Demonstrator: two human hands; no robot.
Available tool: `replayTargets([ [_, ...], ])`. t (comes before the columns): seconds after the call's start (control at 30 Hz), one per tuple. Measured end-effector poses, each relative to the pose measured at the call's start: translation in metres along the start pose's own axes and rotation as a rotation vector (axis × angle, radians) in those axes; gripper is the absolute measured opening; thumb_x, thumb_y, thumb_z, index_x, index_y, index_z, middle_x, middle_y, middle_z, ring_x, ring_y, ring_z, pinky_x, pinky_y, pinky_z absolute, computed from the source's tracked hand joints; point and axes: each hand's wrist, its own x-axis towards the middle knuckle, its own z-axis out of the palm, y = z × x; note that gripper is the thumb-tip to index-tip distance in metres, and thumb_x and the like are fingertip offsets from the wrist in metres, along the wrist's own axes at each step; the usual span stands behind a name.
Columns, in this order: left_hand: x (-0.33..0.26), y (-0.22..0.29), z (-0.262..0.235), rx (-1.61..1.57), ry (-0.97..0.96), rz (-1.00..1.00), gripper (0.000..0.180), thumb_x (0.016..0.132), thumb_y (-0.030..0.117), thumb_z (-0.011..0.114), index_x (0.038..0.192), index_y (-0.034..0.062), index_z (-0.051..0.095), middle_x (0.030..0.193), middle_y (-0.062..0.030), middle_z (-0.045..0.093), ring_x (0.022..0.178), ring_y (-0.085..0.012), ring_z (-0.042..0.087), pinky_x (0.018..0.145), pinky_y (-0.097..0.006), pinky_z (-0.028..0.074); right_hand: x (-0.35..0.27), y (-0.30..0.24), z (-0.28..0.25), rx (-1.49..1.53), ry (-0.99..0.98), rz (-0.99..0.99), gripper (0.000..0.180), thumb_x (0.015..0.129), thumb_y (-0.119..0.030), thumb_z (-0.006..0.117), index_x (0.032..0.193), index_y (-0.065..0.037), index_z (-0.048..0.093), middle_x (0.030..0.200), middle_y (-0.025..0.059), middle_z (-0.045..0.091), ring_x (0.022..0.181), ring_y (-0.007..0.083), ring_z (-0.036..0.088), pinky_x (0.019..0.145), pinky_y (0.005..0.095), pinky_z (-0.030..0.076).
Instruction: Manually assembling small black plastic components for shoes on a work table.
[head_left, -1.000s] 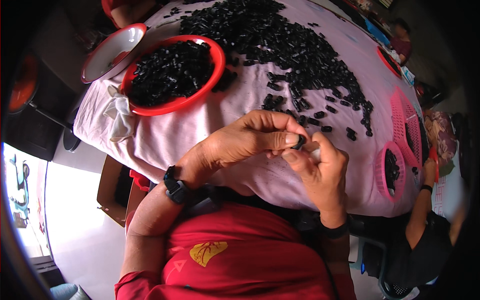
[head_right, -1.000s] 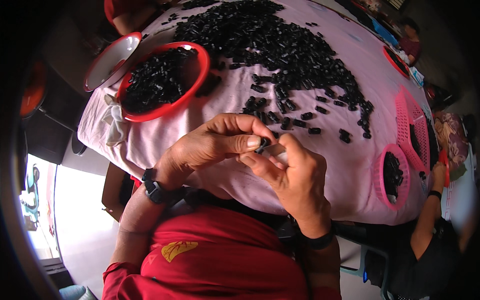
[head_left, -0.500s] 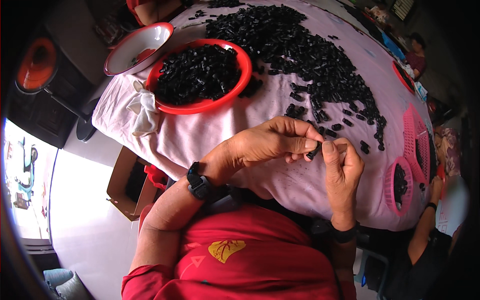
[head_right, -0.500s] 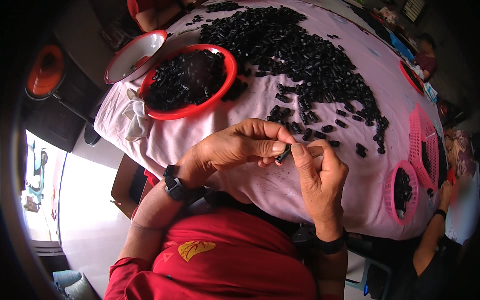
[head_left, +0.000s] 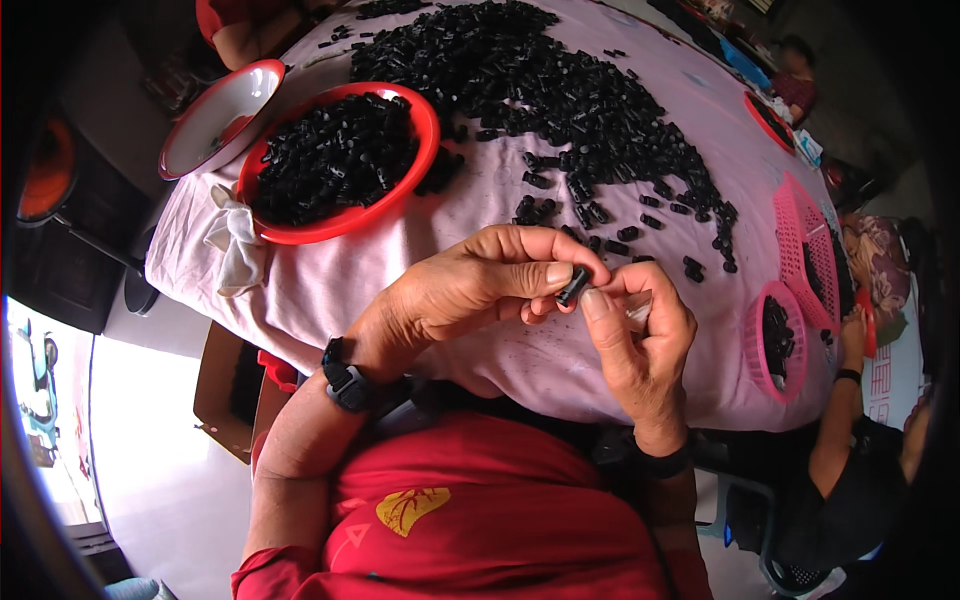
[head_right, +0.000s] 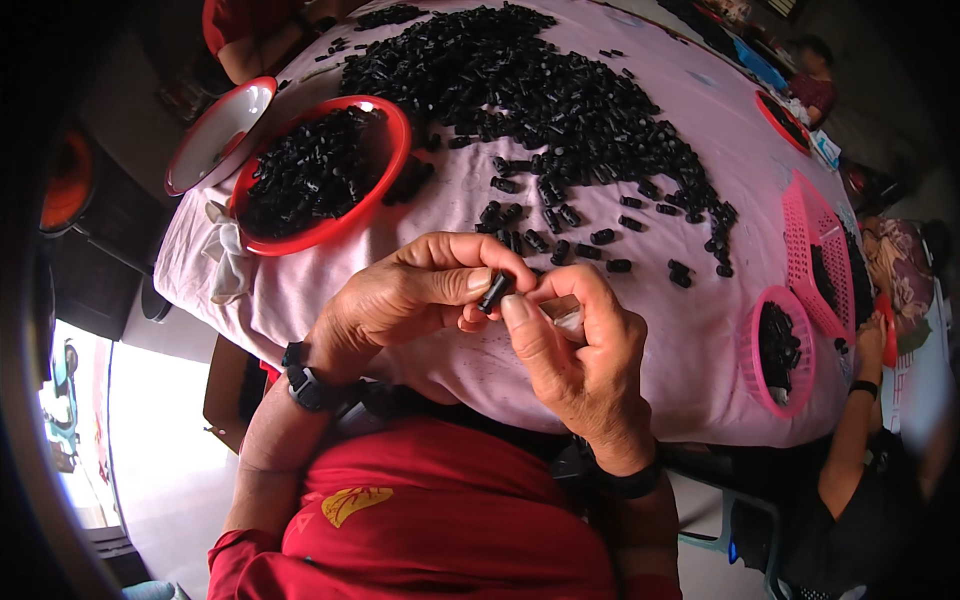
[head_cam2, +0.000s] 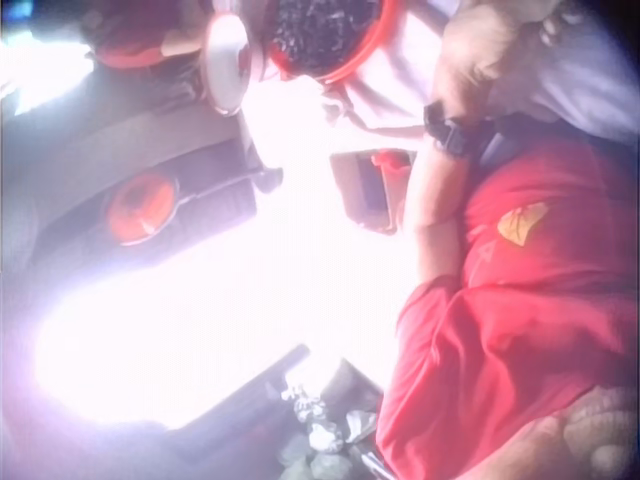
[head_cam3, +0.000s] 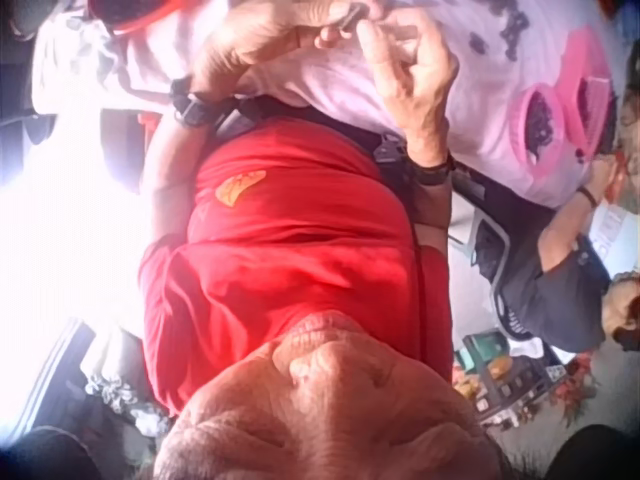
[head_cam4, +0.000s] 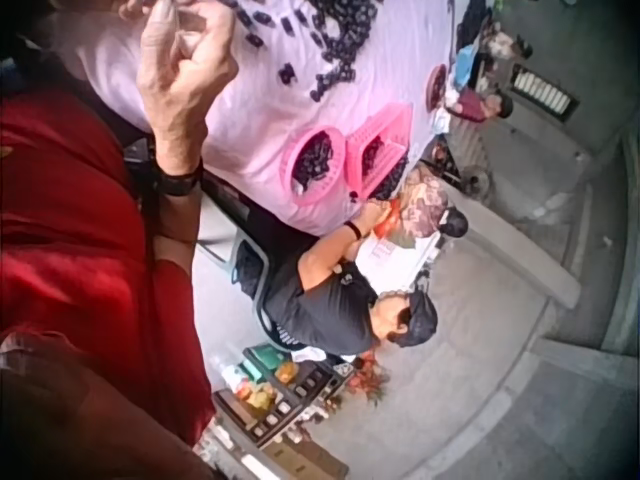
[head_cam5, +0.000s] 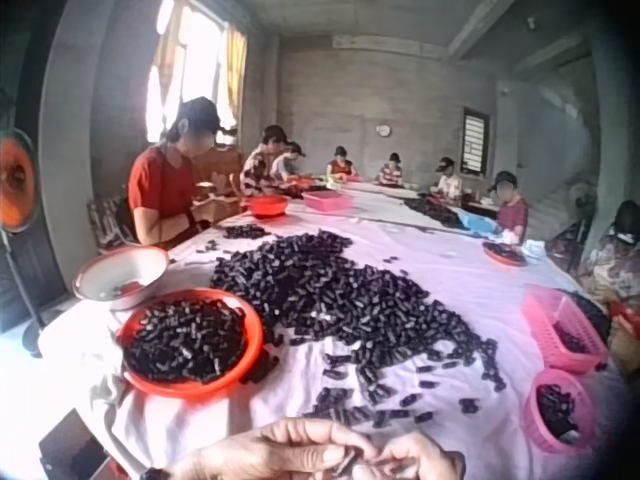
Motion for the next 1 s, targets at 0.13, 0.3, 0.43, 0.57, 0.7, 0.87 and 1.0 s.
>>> replayTargets([
  [0.13, 0.0021, 0.0009, 0.0021, 0.065, -0.005, 0.008, 0.028, 0.093, 0.014, 0.059, 0.115, -0.0036, 0.06, 0.09, -0.0012, 0.062, 0.072, -0.0057, 0.052, 0.065, -0.019, 0.043, 0.0008, 0.0025, 0.0011, -0.034, -0.01, -0.053, 0.018, 0.088, -0.015, 0.068, 0.087, -0.001, 0.056, 0.062, 0.0027, 0.062, 0.052, 0.0041, 0.056, 0.046, 0.0208, 0.041],
  [0.3, 0.0029, -0.0028, 0.002, 0.204, -0.003, 0.084, 0.027, 0.093, 0.018, 0.061, 0.116, 0.0036, 0.063, 0.095, 0.0025, 0.063, 0.073, -0.0026, 0.049, 0.065, -0.018, 0.04, 0.0022, -0.0007, 0.0, -0.019, 0.036, 0.015, 0.017, 0.089, -0.013, 0.066, 0.084, -0.001, 0.056, 0.061, 0.0027, 0.061, 0.05, 0.0044, 0.055, 0.045, 0.0225, 0.04],
  [0.43, 0.0044, -0.0016, 0.0055, 0.154, -0.035, 0.064, 0.028, 0.093, 0.018, 0.061, 0.116, 0.0037, 0.062, 0.096, 0.0024, 0.063, 0.074, -0.0027, 0.049, 0.065, -0.018, 0.04, 0.001, 0.0009, -0.0015, -0.048, 0.038, -0.009, 0.026, 0.086, -0.021, 0.072, 0.081, -0.002, 0.055, 0.06, 0.0032, 0.061, 0.048, 0.0081, 0.056, 0.045, 0.0246, 0.042],
  [0.57, 0.0049, -0.0037, 0.007, 0.161, 0.001, 0.053, 0.028, 0.093, 0.018, 0.061, 0.117, 0.0034, 0.062, 0.097, 0.0021, 0.063, 0.075, -0.0035, 0.05, 0.066, -0.018, 0.04, -0.0003, 0.0015, -0.0015, -0.332, -0.009, -0.126, 0.042, 0.075, -0.037, 0.08, 0.079, -0.005, 0.053, 0.06, 0.0045, 0.061, 0.049, 0.015, 0.059, 0.045, 0.0278, 0.045],
  [0.7, 0.0045, -0.0036, 0.0066, 0.182, -0.013, 0.058, 0.027, 0.093, 0.018, 0.061, 0.116, 0.003, 0.061, 0.097, 0.0016, 0.063, 0.076, -0.0037, 0.05, 0.066, -0.019, 0.041, 0.0002, 0.0007, -0.0006, -0.437, 0.008, -0.156, 0.048, 0.071, -0.045, 0.08, 0.077, -0.006, 0.053, 0.06, 0.0063, 0.059, 0.05, 0.02, 0.06, 0.045, 0.0311, 0.046],
  [0.87, 0.0051, -0.0053, 0.0066, 0.181, 0.001, 0.052, 0.027, 0.093, 0.018, 0.061, 0.115, 0.0027, 0.061, 0.096, 0.0016, 0.062, 0.075, -0.0038, 0.05, 0.067, -0.019, 0.042, 0.0011, 0.0017, -0.0013, -0.531, 0.01, -0.191, 0.051, 0.071, -0.051, 0.077, 0.076, -0.006, 0.053, 0.06, 0.0077, 0.059, 0.05, 0.0239, 0.06, 0.046, 0.0331, 0.046],
  [1.0, 0.0037, -0.0041, 0.0051, 0.144, 0.013, 0.038, 0.026, 0.092, 0.012, 0.061, 0.114, -0.0017, 0.06, 0.103, -0.0033, 0.063, 0.093, -0.0085, 0.057, 0.082, -0.022, 0.046, 0.0009, 0.0017, -0.0003, -0.578, 0.008, -0.202, 0.054, 0.074, -0.054, 0.074, 0.074, -0.005, 0.051, 0.059, 0.0083, 0.058, 0.05, 0.0251, 0.059, 0.046, 0.034, 0.045],
])
